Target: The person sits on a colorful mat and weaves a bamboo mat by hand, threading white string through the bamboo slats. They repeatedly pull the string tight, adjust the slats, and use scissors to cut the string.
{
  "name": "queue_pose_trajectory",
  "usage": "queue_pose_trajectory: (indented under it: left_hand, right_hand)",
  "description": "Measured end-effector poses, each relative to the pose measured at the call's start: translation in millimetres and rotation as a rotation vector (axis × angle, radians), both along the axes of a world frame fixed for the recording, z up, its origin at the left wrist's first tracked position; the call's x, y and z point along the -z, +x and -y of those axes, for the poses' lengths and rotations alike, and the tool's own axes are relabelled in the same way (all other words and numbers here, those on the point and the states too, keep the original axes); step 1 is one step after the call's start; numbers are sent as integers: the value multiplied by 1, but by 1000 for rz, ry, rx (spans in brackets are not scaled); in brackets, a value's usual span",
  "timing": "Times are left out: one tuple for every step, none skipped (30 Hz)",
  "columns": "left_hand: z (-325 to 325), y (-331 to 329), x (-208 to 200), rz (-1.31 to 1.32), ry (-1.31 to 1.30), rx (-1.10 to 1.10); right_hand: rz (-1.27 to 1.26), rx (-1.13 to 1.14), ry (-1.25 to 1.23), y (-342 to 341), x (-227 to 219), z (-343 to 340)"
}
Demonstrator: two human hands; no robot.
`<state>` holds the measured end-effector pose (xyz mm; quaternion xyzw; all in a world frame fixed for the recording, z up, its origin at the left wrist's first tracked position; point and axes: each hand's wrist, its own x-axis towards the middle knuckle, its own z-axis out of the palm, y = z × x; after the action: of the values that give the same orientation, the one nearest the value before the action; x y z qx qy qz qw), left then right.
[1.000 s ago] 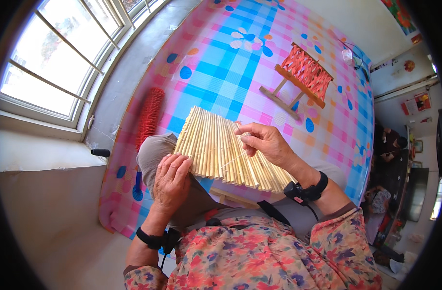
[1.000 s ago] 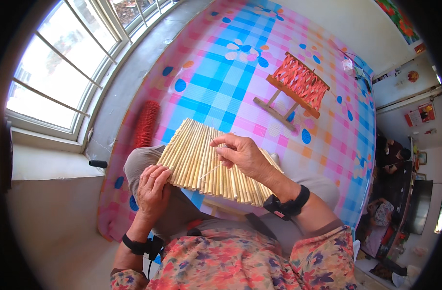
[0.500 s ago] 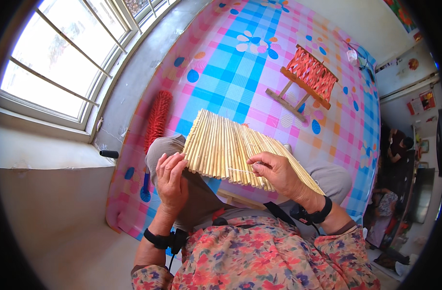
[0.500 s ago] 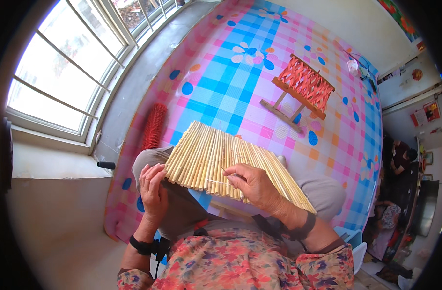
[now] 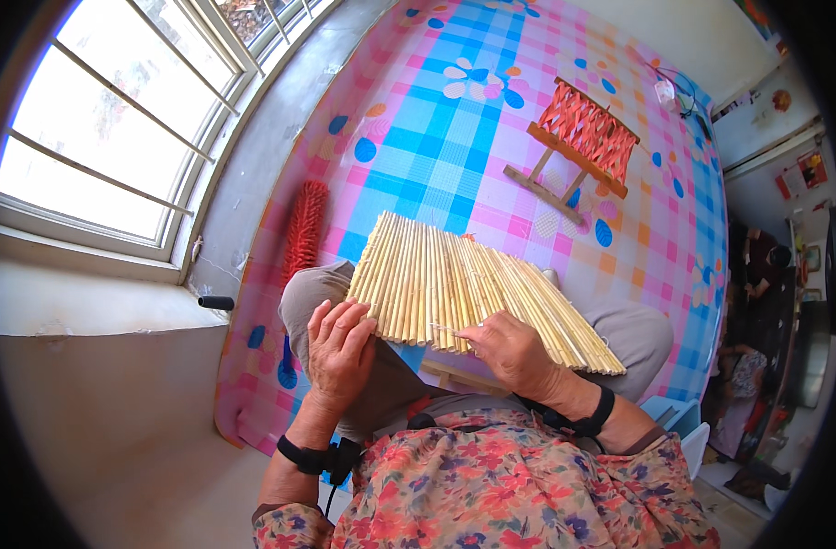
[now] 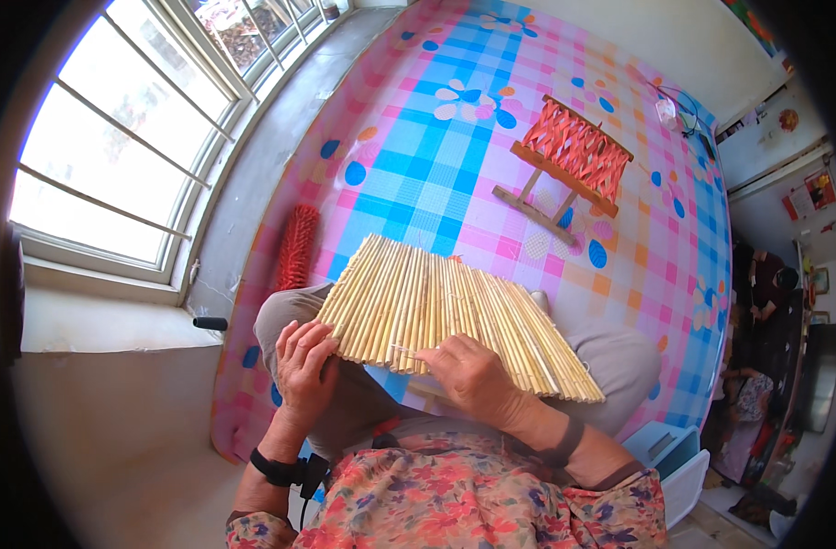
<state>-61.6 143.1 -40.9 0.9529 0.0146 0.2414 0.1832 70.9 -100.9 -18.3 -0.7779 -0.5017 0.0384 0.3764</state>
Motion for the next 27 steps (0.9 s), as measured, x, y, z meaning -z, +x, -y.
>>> queue_pose_trajectory:
  left_hand:
    - [-1,0,0,0,11,9]
    - [-1,-1,0,0,22,18]
    - [-2,-1,0,-8,28,24]
    - [-2,-2,1,-15,33,29]
    - [-3,-2,1,-25,37,31]
    - [-3,-3,2,-20,51,38]
    - [-3,-3,3,-18,63,40]
    - [-3,-3,4,-28,72,34]
    - [-2,-3,6,-10,81,35]
    - [-1,-4,7,-3,88,24]
    - [0,-4,8,6,99,14]
    - [1,-5,9,8,96,5]
    - [2,-6,9,14,96,-1]
    - [3,-6,10,30,98,-8]
    - [3,-6,10,22,94,-14]
    - [4,-5,10,21,92,-21]
    - [4,-5,10,6,94,-34]
    - [5,-5,9,28,85,-29]
    - [5,-5,9,31,79,-32]
    - [6,-5,9,32,73,-39]
    - [6,-5,9,55,61,-41]
    - [6,-5,10,75,50,-48]
    - [7,-6,10,94,37,-55]
    - [6,-6,11,102,24,-59]
    - [6,-7,11,110,10,-64]
    - [6,-9,12,103,-9,-76]
    - [6,-11,13,123,-30,-84]
  right_hand:
    - [11,-2,1,0,1,0]
    - [19,-8,2,-1,1,0]
    - [23,-6,1,-1,2,0]
    - [25,-9,0,-2,2,0]
    - [17,-7,-7,-2,3,0]
    - [35,-15,-9,-2,3,0]
    - [45,-20,-19,-2,2,0]
    - [54,-18,-18,-2,2,1]
    - [45,-14,-33,-2,2,1]
    - [35,-6,-37,-2,1,1]
    - [19,2,-52,-2,1,1]
    - [22,1,-43,-2,0,1]
    - [19,1,-45,-2,0,1]
    - [11,3,-50,-2,-1,1]
    - [2,9,-39,-2,-1,1]
    - [-16,16,-31,-1,-1,0]
    - [-37,32,-17,-2,-1,-1]
    - [-30,31,-14,-1,-1,-1]
    - [-30,36,-6,-2,0,-2]
    - [-30,42,1,-2,0,-2]
    - [-27,39,-4,-2,0,-2]
    - [-25,37,-8,-2,1,-2]
    - [-33,43,-8,-1,1,-2]
    - [-29,37,-13,-2,1,-2]
    - [-33,39,-13,-1,1,-2]
    - [-37,42,-12,-2,2,-2]
    - [-34,43,-13,-2,2,-2]
